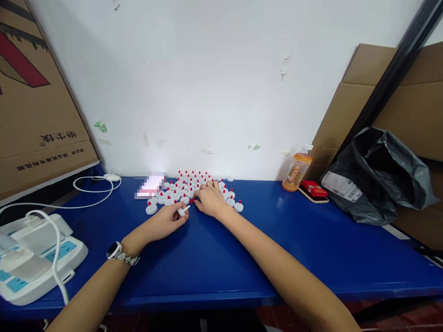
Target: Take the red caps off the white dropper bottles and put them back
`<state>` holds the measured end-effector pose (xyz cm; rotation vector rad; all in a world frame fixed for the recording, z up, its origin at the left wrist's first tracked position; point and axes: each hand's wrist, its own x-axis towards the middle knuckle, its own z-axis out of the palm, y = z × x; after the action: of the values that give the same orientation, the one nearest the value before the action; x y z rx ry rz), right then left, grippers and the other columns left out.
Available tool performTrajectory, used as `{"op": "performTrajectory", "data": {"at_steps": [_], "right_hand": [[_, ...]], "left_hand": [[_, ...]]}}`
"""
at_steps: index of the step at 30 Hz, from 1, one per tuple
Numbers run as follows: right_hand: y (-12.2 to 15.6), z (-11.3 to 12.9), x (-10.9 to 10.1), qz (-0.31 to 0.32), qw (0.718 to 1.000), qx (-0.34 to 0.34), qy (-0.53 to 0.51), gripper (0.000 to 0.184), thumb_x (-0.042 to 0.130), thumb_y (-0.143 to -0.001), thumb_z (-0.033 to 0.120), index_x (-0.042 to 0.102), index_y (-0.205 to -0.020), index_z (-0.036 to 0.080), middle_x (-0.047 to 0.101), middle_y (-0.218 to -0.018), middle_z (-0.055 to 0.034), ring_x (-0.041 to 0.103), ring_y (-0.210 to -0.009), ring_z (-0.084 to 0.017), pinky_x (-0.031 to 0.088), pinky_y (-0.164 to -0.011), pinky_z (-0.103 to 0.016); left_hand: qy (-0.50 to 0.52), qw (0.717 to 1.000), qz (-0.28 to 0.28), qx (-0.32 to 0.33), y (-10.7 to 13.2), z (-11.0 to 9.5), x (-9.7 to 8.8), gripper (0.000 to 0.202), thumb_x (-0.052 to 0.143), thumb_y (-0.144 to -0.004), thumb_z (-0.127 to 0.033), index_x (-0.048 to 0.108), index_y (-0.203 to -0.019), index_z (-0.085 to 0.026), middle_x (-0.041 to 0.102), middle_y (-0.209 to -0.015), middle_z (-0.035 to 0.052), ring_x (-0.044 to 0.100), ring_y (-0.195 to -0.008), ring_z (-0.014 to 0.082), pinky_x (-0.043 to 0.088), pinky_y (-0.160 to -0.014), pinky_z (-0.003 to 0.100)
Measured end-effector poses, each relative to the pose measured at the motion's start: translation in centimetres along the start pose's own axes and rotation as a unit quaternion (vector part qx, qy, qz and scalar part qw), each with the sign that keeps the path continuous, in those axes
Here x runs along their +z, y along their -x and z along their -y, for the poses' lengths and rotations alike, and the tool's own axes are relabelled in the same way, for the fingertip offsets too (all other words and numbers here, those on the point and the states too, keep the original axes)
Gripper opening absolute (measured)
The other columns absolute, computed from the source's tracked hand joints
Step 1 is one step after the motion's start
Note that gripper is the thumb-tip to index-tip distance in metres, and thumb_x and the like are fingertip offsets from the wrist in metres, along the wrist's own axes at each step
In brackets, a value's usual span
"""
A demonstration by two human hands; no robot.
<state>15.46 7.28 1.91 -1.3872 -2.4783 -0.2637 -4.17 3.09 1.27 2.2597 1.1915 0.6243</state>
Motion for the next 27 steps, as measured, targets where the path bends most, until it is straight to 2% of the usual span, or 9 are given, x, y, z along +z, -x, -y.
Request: {"op": "performTrajectory", "data": {"at_steps": [10, 15, 17, 21, 24, 27], "right_hand": [[0.2, -0.2, 0.2, -0.017, 0.999, -0.03, -0.038, 0.014, 0.058, -0.093, 0.025, 0.07, -0.091, 0.019, 0.067, -0.099, -0.0082, 0.05, -0.1, -0.025, 0.028, -0.087, -0.04], [1.0, -0.7, -0.2, -0.091, 0.989, -0.027, -0.116, 0.013, 0.06, -0.093, 0.029, 0.067, -0.087, 0.019, 0.069, -0.097, -0.0066, 0.053, -0.1, -0.024, 0.03, -0.093, -0.042], [1.5, -0.8, -0.7, -0.124, 0.97, 0.003, -0.209, 0.013, 0.059, -0.094, 0.028, 0.066, -0.088, 0.02, 0.071, -0.093, -0.0042, 0.058, -0.094, -0.021, 0.034, -0.091, -0.039], [2.6, -0.6, -1.6, -0.135, 0.905, 0.052, -0.4, 0.014, 0.056, -0.093, 0.03, 0.066, -0.09, 0.02, 0.073, -0.086, -0.0024, 0.064, -0.078, -0.016, 0.043, -0.072, -0.029], [3.1, -0.1, -1.5, -0.144, 0.874, 0.059, -0.46, 0.016, 0.061, -0.089, 0.033, 0.068, -0.088, 0.019, 0.072, -0.081, -0.002, 0.063, -0.072, -0.015, 0.044, -0.065, -0.027], [3.3, 0.4, -1.2, -0.144, 0.847, 0.063, -0.508, 0.021, 0.065, -0.087, 0.039, 0.069, -0.086, 0.018, 0.071, -0.078, -0.002, 0.061, -0.069, -0.014, 0.045, -0.065, -0.027]], "left_hand": [[0.006, 1.0, 0.006, -0.003, -0.1, 0.0, 0.2, 0.014, 0.049, -0.087, -0.032, 0.056, -0.088, -0.019, 0.059, -0.068, -0.0015, 0.054, -0.061, 0.0155, 0.038, -0.059, 0.027], [0.018, 1.0, 0.004, -0.002, -0.1, -0.1, 0.1, 0.016, 0.049, -0.088, -0.035, 0.054, -0.089, -0.019, 0.058, -0.069, -0.0017, 0.054, -0.061, 0.0154, 0.038, -0.059, 0.027], [0.034, 0.999, 0.003, -0.001, 0.0, -0.3, 0.1, 0.016, 0.049, -0.088, -0.035, 0.054, -0.089, -0.019, 0.057, -0.069, -0.0022, 0.053, -0.061, 0.015, 0.038, -0.058, 0.026], [0.043, 0.999, -0.006, -0.001, 0.0, -1.0, 0.4, 0.016, 0.05, -0.089, -0.036, 0.052, -0.088, -0.02, 0.055, -0.066, -0.0033, 0.052, -0.059, 0.0146, 0.038, -0.057, 0.026], [0.041, 0.999, -0.015, 0.017, -0.1, -1.3, 0.8, 0.015, 0.05, -0.089, -0.035, 0.052, -0.088, -0.02, 0.055, -0.067, -0.0036, 0.052, -0.059, 0.0141, 0.037, -0.058, 0.026], [0.04, 0.999, -0.021, 0.03, -0.2, -1.4, 1.1, 0.016, 0.047, -0.092, -0.036, 0.051, -0.09, -0.021, 0.053, -0.065, -0.0047, 0.051, -0.057, 0.0136, 0.036, -0.056, 0.025]]}}
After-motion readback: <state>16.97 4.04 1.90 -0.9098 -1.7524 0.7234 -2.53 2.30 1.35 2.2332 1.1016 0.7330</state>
